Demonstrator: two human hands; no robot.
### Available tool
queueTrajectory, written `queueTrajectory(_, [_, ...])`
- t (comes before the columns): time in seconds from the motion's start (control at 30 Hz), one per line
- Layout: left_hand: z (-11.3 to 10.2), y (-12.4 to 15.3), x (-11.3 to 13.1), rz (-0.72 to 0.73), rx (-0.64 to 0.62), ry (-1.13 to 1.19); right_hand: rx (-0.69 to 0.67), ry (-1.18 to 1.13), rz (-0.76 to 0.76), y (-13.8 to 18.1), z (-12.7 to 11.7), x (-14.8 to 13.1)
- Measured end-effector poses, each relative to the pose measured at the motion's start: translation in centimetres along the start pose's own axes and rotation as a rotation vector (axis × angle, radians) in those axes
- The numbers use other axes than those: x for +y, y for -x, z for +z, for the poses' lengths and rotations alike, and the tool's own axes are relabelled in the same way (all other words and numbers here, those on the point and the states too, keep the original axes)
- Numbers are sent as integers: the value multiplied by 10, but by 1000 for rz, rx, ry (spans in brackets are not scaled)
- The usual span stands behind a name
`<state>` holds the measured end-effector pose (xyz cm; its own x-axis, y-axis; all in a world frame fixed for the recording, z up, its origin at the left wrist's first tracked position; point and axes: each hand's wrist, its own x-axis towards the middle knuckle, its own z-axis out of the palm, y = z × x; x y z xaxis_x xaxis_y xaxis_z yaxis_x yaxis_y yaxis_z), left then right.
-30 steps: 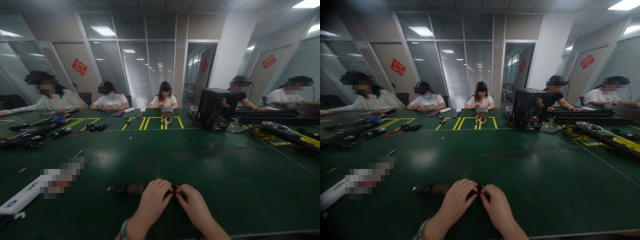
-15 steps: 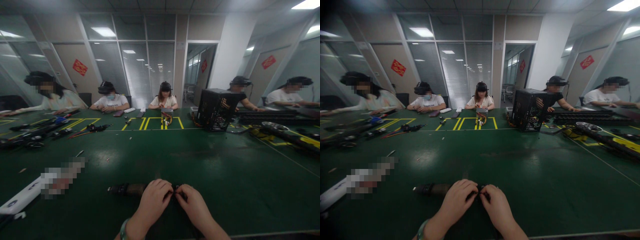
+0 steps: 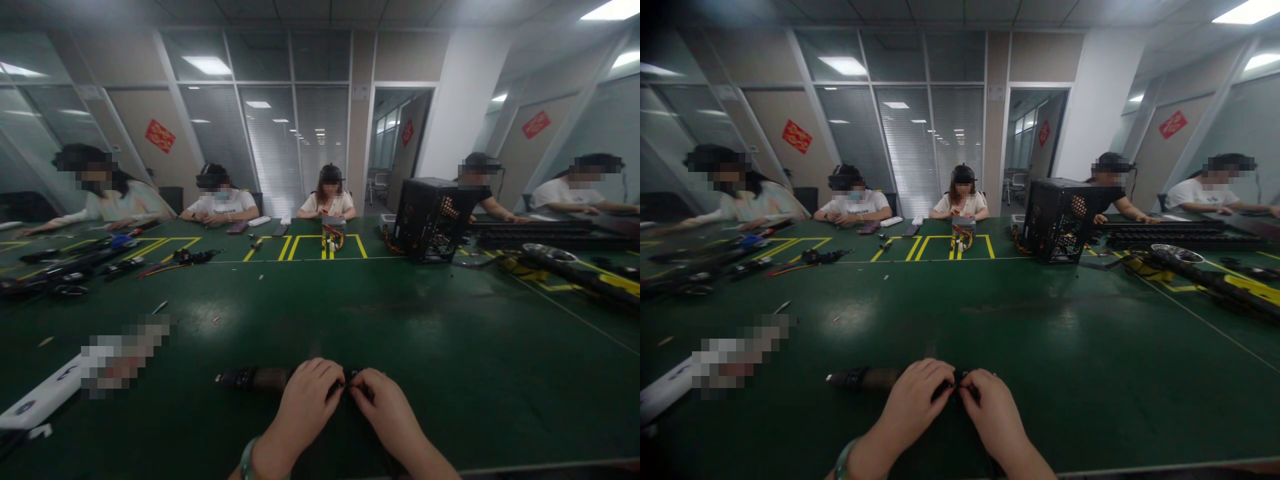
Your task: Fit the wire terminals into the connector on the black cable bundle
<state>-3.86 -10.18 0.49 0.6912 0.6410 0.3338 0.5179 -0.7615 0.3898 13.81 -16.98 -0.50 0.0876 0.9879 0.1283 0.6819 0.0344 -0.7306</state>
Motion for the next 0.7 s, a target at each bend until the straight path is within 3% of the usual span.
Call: queueTrajectory(0.7, [-1,0,1,-29,17,11,12,28,-23,0,1,2])
